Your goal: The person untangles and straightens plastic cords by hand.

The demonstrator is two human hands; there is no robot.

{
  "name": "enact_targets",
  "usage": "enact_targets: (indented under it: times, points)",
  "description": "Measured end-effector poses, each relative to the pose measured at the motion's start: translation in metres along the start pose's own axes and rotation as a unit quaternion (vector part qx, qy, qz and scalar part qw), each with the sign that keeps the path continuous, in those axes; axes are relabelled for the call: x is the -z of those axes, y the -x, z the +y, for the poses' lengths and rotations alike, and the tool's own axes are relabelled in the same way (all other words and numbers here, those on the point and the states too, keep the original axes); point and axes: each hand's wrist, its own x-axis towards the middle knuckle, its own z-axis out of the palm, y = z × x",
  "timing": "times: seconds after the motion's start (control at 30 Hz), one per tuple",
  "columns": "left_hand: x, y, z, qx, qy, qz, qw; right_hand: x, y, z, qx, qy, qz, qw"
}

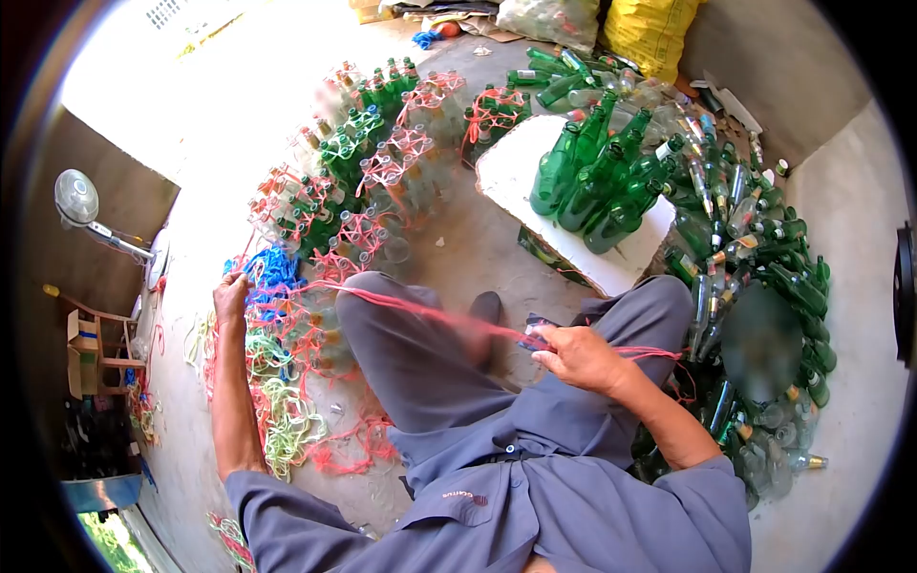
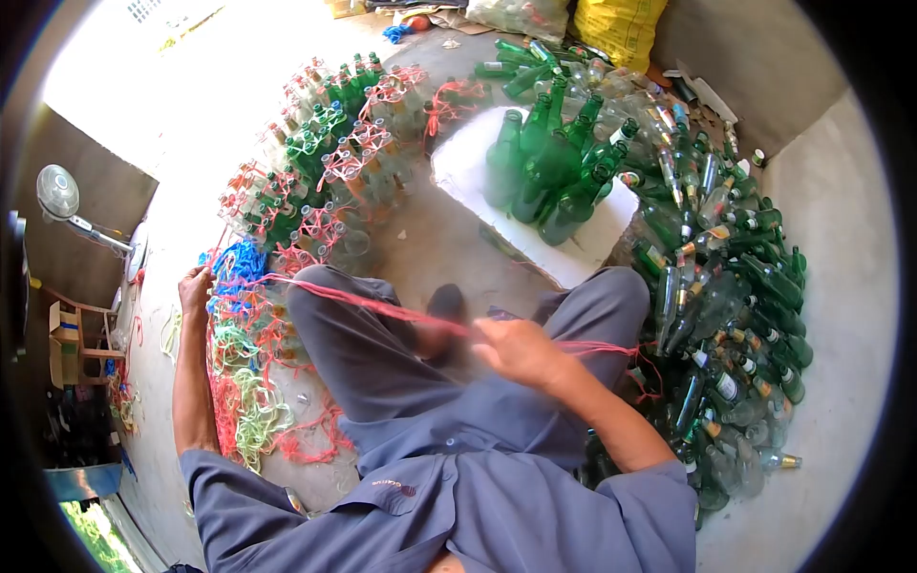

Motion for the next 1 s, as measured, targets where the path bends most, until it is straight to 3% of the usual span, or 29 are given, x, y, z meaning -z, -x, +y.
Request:
enact_targets:
  times: [0.03,0.1,0.17,0.2,0.23,0.27,0.37,0.5,0.57,0.73,0.9,0.93,1.0]
  points:
    - [-0.003,-0.003,0.000,-0.049,-0.007,-0.015,0.999,-0.005,-0.002,0.000,0.021,0.003,0.022,1.000]
    - [-0.013,-0.008,-0.003,-0.139,-0.143,0.027,0.980,-0.008,-0.002,0.001,0.028,-0.001,0.037,0.999]
    - [-0.053,0.056,0.067,-0.230,0.001,-0.044,0.972,0.004,-0.007,-0.014,-0.001,-0.015,0.026,1.000]
    - [-0.073,0.103,0.113,-0.176,0.056,-0.115,0.976,0.004,-0.010,-0.015,0.008,-0.037,0.033,0.999]
    - [-0.091,0.143,0.141,-0.236,0.011,-0.150,0.960,0.005,-0.014,-0.015,0.017,-0.058,0.039,0.997]
    - [-0.109,0.181,0.171,-0.370,-0.037,-0.166,0.913,0.006,-0.018,-0.016,0.028,-0.079,0.045,0.996]
    - [-0.153,0.254,0.199,-0.520,-0.056,-0.330,0.786,0.012,-0.026,-0.027,0.007,-0.174,0.026,0.984]
    - [-0.204,0.311,0.186,-0.466,-0.109,-0.463,0.746,0.011,-0.026,-0.022,-0.042,-0.256,0.007,0.966]
    - [-0.218,0.320,0.165,-0.461,-0.117,-0.425,0.770,0.026,-0.024,-0.023,-0.090,-0.284,-0.030,0.954]
    - [-0.220,0.319,0.148,-0.418,0.033,-0.430,0.799,0.024,-0.016,-0.011,-0.114,-0.368,-0.025,0.923]
    - [-0.215,0.280,0.151,-0.354,0.016,-0.473,0.807,0.051,-0.006,-0.012,-0.113,-0.369,0.050,0.921]
    - [-0.207,0.273,0.161,-0.288,0.020,-0.506,0.813,0.060,-0.004,-0.009,-0.117,-0.379,0.070,0.915]
    - [-0.202,0.259,0.167,-0.273,0.038,-0.485,0.830,0.078,0.005,0.004,-0.132,-0.327,0.110,0.929]
